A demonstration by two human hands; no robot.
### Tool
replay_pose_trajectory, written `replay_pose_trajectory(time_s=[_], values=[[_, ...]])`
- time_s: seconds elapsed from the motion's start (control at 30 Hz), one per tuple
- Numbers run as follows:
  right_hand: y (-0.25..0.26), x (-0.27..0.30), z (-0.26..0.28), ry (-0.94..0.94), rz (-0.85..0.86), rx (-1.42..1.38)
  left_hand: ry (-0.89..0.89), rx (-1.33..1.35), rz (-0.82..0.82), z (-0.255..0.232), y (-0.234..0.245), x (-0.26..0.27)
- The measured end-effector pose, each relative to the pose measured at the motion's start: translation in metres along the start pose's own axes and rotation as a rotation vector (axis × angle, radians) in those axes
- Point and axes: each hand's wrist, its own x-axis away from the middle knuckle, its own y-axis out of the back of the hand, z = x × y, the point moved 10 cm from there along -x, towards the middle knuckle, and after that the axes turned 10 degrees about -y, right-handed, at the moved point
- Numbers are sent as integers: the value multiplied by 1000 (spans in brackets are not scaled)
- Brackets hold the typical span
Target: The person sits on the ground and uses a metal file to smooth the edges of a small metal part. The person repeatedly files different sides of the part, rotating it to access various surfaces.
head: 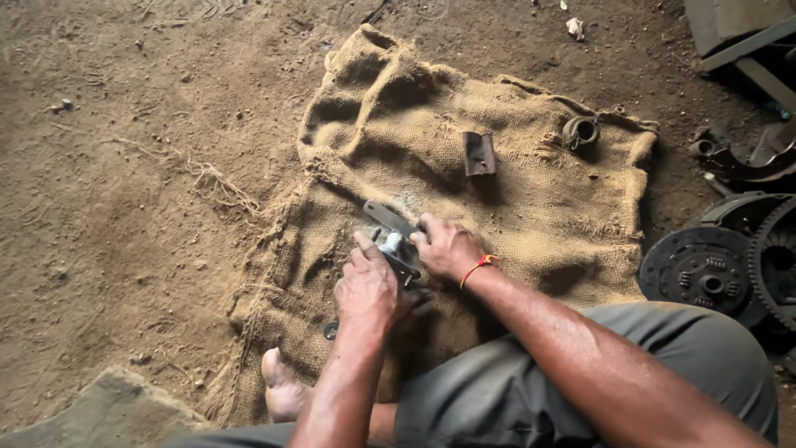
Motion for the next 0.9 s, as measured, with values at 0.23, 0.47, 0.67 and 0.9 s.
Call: replay_pose_trajectory(time_s=[0.23,0.47,0.67,0.9], values=[[-16,-1,0,66,31,-104,107,-89,-22,23,-11,-22],[-26,-5,-11,21,-31,-128,94,-144,-43,21,-16,-20],[-19,12,-18,13,71,-57,87,-123,-109,20,-15,-21],[10,1,-10,22,70,-233,118,-75,5,22,-18,-21]])
